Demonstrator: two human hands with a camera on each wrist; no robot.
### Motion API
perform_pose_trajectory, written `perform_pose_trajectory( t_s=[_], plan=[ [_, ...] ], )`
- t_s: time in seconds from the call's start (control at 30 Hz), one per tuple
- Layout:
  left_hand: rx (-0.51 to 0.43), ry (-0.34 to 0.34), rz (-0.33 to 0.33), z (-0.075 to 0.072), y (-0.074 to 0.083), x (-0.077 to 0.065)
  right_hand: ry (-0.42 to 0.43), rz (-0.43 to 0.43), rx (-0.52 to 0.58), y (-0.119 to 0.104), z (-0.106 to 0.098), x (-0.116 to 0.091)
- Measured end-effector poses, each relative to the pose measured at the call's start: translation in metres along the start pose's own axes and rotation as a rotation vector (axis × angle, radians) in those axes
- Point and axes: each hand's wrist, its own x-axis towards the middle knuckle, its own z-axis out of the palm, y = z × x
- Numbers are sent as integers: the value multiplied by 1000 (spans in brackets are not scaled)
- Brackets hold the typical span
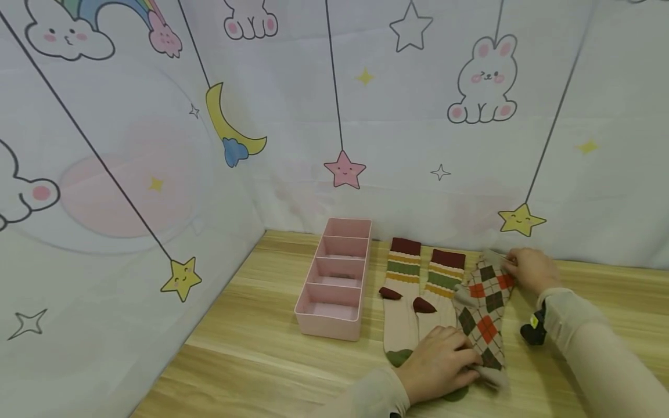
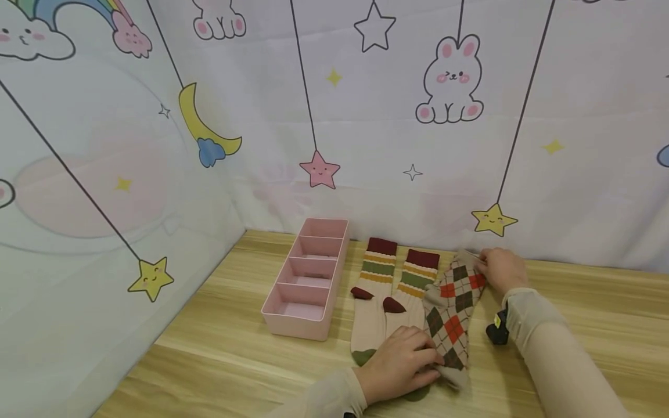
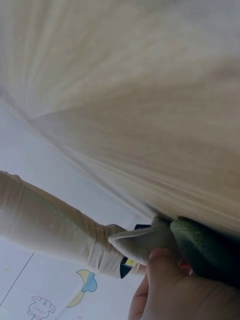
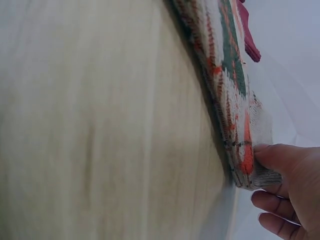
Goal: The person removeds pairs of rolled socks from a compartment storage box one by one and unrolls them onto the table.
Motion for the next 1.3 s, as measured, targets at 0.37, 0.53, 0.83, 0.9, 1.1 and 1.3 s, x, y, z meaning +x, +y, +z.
perform_pose_trajectory(
  t_s=[0.37, 0.53, 0.83, 0.9, 1.1, 1.3],
  plan=[
    [-27, 92, -25, -1, 0, 1, 87, -16, 46, -3, -5, 0],
    [-76, 167, -40, -3, 1, 2, 117, -5, 72, -3, -15, -3],
    [-106, 248, -39, -4, 4, 9, 140, 0, 45, 0, -31, -11],
    [-103, 253, -36, -5, 5, 11, 142, -3, 35, 2, -34, -13],
    [-50, 282, -2, -6, 13, 19, 141, 2, 13, 10, -38, -19],
    [-46, 259, 24, -5, 24, 26, 145, 27, 8, 17, -38, -28]
  ],
)
